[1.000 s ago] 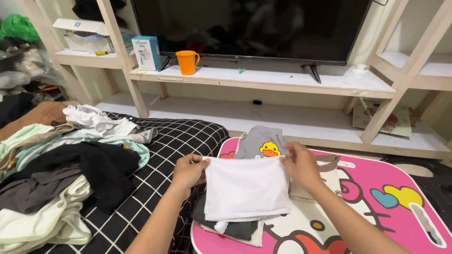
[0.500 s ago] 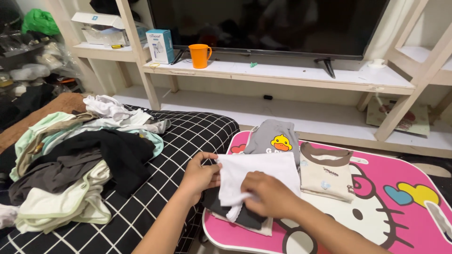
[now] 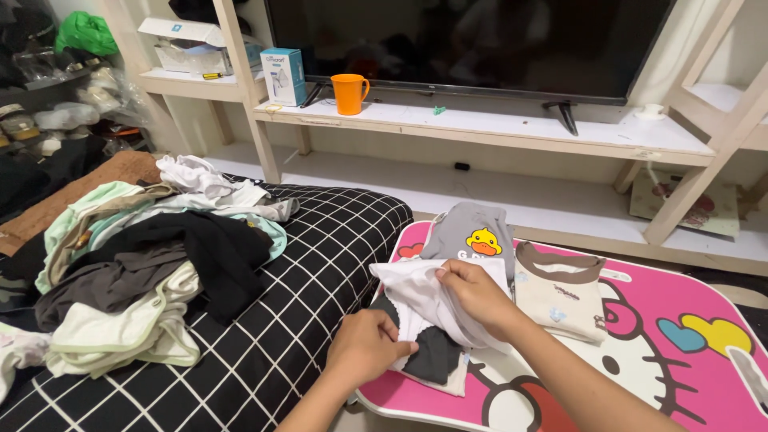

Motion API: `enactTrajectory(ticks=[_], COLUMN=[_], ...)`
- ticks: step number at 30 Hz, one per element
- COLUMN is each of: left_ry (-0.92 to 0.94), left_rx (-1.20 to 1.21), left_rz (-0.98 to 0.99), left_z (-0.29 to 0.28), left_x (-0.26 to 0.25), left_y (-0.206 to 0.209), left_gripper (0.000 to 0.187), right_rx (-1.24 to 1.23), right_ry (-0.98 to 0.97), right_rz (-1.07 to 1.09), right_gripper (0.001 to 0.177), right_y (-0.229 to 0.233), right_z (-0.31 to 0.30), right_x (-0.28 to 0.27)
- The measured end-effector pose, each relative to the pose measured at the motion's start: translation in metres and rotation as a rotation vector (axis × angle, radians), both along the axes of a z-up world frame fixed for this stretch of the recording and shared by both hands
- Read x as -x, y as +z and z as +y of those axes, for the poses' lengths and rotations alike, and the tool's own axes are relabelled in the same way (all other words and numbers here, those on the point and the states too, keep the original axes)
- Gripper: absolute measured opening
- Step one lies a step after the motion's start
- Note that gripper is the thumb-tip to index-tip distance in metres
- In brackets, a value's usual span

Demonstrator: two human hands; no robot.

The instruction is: Fold various items of baby clothing on a small table.

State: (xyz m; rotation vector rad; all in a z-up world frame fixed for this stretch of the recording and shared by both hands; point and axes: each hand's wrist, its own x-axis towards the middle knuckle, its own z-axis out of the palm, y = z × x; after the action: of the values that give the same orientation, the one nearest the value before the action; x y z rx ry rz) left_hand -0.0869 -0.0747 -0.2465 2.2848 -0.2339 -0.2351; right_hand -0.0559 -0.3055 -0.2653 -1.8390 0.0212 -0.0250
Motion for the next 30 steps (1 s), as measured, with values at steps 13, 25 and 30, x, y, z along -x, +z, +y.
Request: enactTrajectory(ticks=[13,25,30], left_ry=[-0.327,-0.14,-0.143], left_rx=[0.088,0.13,0.214], left_rz=[-0.55,-0.412,-0.898], left_z=[0.025,0.011,-0.02], left_x=[0.034,0.026,-0.004], left_y=[-0.017,0.007,0.008], left_gripper=[0.016,0.018,0.016], right_rx=[0.091,0.149,0.429], right_ry=[0.033,0.397,-0.127], right_rz=[-0.045,-0.069,0.047], right_gripper=[0.027,0.021,0.013], right_y=[-0.013,0.027,0.017], right_z=[0.002,-0.011,-0.076], right_x=[0.0,0.029,0.035])
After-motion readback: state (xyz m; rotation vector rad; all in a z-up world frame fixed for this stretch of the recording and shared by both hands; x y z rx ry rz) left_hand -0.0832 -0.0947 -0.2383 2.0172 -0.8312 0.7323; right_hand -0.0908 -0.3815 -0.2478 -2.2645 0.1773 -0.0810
